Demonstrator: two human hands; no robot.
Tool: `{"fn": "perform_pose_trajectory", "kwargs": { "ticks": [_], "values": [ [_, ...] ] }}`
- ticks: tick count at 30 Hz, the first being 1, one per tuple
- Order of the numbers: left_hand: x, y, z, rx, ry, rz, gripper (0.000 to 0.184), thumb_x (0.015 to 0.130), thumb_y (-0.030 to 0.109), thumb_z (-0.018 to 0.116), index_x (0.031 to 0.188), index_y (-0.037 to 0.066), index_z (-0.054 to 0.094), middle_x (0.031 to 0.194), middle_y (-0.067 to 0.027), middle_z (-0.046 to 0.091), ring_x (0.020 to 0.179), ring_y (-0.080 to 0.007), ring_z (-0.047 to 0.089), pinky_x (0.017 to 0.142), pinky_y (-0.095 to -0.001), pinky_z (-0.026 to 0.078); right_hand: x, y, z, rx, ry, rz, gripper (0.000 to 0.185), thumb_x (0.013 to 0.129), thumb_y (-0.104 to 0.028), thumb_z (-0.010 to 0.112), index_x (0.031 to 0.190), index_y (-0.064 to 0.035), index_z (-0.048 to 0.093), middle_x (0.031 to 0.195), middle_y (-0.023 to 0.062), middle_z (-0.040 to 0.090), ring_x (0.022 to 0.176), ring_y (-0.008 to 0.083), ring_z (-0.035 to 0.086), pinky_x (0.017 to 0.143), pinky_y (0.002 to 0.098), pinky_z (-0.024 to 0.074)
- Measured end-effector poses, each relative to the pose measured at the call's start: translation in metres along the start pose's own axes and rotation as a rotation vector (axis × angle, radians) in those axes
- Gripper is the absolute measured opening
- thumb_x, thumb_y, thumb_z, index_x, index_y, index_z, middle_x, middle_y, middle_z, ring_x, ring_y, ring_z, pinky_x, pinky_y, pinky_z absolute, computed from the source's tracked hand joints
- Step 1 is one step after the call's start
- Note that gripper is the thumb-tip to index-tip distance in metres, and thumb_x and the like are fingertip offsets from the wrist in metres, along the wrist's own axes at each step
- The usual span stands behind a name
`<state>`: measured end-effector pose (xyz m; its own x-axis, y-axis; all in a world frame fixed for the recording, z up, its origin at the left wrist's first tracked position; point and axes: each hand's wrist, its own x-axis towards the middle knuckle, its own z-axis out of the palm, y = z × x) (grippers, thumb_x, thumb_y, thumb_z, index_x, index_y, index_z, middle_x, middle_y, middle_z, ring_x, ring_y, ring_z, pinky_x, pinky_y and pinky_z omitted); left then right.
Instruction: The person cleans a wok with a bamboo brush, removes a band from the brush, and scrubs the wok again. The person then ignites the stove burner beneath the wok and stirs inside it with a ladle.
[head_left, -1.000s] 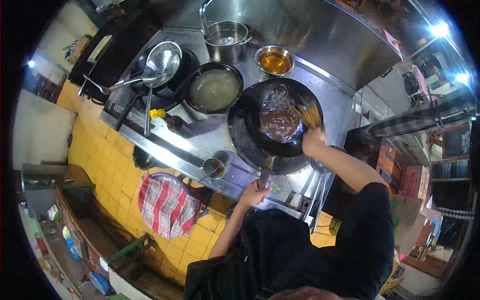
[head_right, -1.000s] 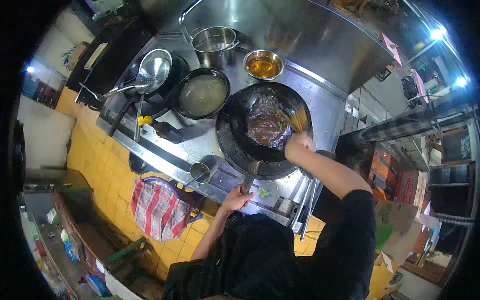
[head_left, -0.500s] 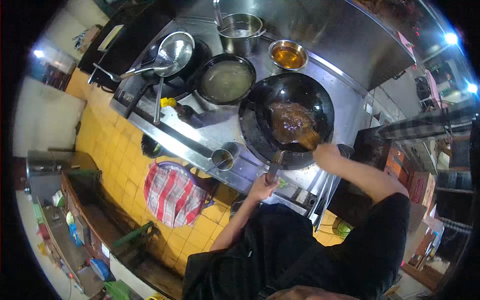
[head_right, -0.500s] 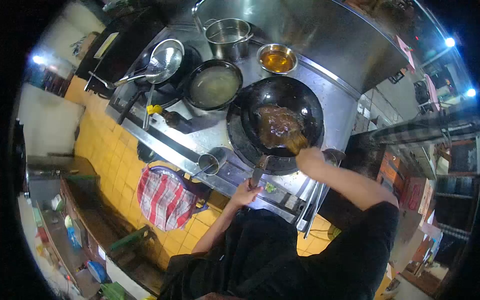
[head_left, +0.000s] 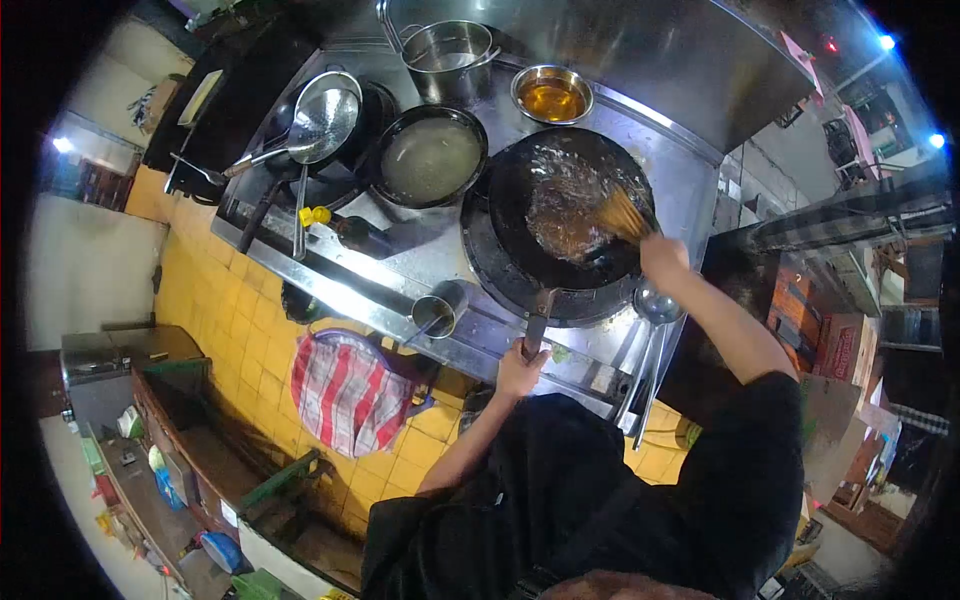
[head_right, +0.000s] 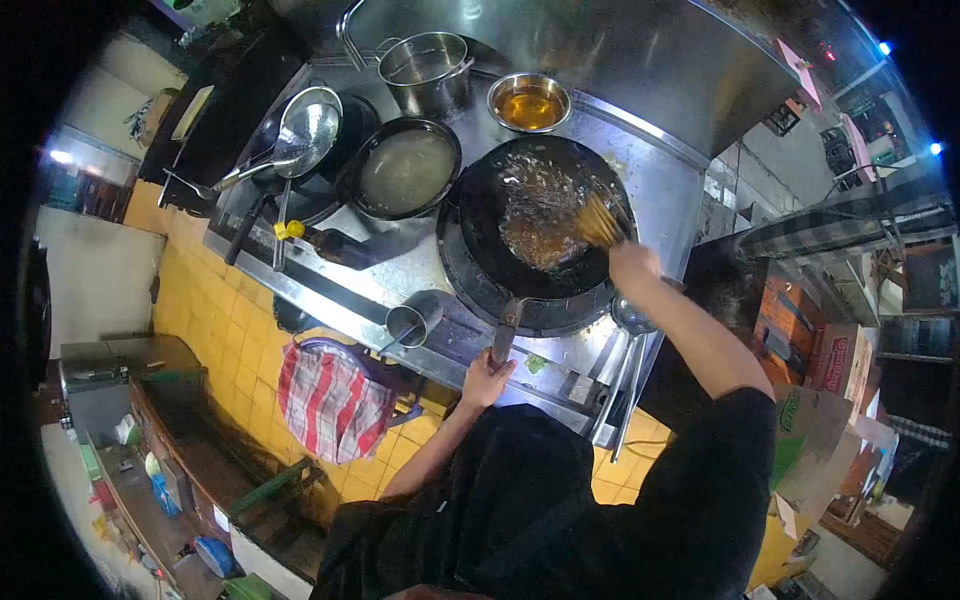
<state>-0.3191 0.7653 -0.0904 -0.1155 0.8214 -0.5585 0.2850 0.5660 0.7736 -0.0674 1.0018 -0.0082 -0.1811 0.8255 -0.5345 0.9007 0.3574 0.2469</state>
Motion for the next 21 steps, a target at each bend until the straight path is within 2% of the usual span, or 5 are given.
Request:
{"fn": "perform_pose_trajectory", "kwargs": {
  "ticks": [5, 7, 11, 13, 21],
  "values": [
    [0.013, -0.027, 0.003, -0.02, -0.027, 0.174, 0.034, 0.085, 0.026, 0.073, 0.096, 0.001, 0.053, 0.061, -0.0054, 0.059, 0.05, -0.0141, 0.057, 0.047, -0.0321, 0.045, -0.046, -0.071, 0.048, 0.047, -0.063, -0.355, 0.025, 0.085, -0.014, 0.058, 0.103, -0.0048, 0.073, 0.105, 0.0163, 0.071, 0.097, 0.0319, 0.069, 0.075, 0.0446, 0.0577],
    [0.012, -0.026, 0.002, -0.186, -0.114, 0.124, 0.035, 0.086, 0.026, 0.073, 0.099, 0.002, 0.051, 0.066, -0.0023, 0.058, 0.049, -0.0111, 0.054, 0.045, -0.0292, 0.042, -0.061, -0.11, -0.041, 0.21, -0.219, -0.231, 0.025, 0.081, -0.015, 0.059, 0.099, -0.0041, 0.074, 0.107, 0.0209, 0.069, 0.099, 0.0331, 0.069, 0.075, 0.0451, 0.0573],
    [0.017, -0.028, -0.001, -0.067, -0.062, 0.07, 0.033, 0.086, 0.026, 0.072, 0.098, 0.003, 0.051, 0.065, -0.0012, 0.056, 0.049, -0.0105, 0.053, 0.044, -0.0285, 0.042, 0.029, -0.133, -0.013, 0.508, 0.19, -0.15, 0.026, 0.079, -0.015, 0.058, 0.095, 0.0009, 0.071, 0.1, 0.0238, 0.069, 0.095, 0.0384, 0.068, 0.081, 0.0455, 0.0562],
    [0.019, -0.029, -0.001, -0.04, -0.047, 0.051, 0.042, 0.082, 0.035, 0.073, 0.097, 0.0, 0.053, 0.063, -0.0095, 0.06, 0.052, -0.0226, 0.061, 0.053, -0.0375, 0.047, 0.035, -0.111, -0.043, 0.57, 0.098, 0.013, 0.028, 0.082, -0.017, 0.056, 0.102, -0.0007, 0.068, 0.106, 0.0234, 0.068, 0.098, 0.0377, 0.068, 0.083, 0.0456, 0.0556],
    [0.015, -0.022, -0.005, -0.142, -0.114, 0.071, 0.029, 0.087, 0.024, 0.071, 0.095, 0.005, 0.051, 0.06, 0.0009, 0.053, 0.047, -0.0092, 0.05, 0.044, -0.0272, 0.039, -0.007, -0.044, 0.017, 0.215, 0.097, 0.095, 0.027, 0.092, -0.015, 0.048, 0.106, -0.0027, 0.068, 0.112, 0.016, 0.066, 0.101, 0.0293, 0.068, 0.077, 0.0423, 0.0576]
  ]
}}
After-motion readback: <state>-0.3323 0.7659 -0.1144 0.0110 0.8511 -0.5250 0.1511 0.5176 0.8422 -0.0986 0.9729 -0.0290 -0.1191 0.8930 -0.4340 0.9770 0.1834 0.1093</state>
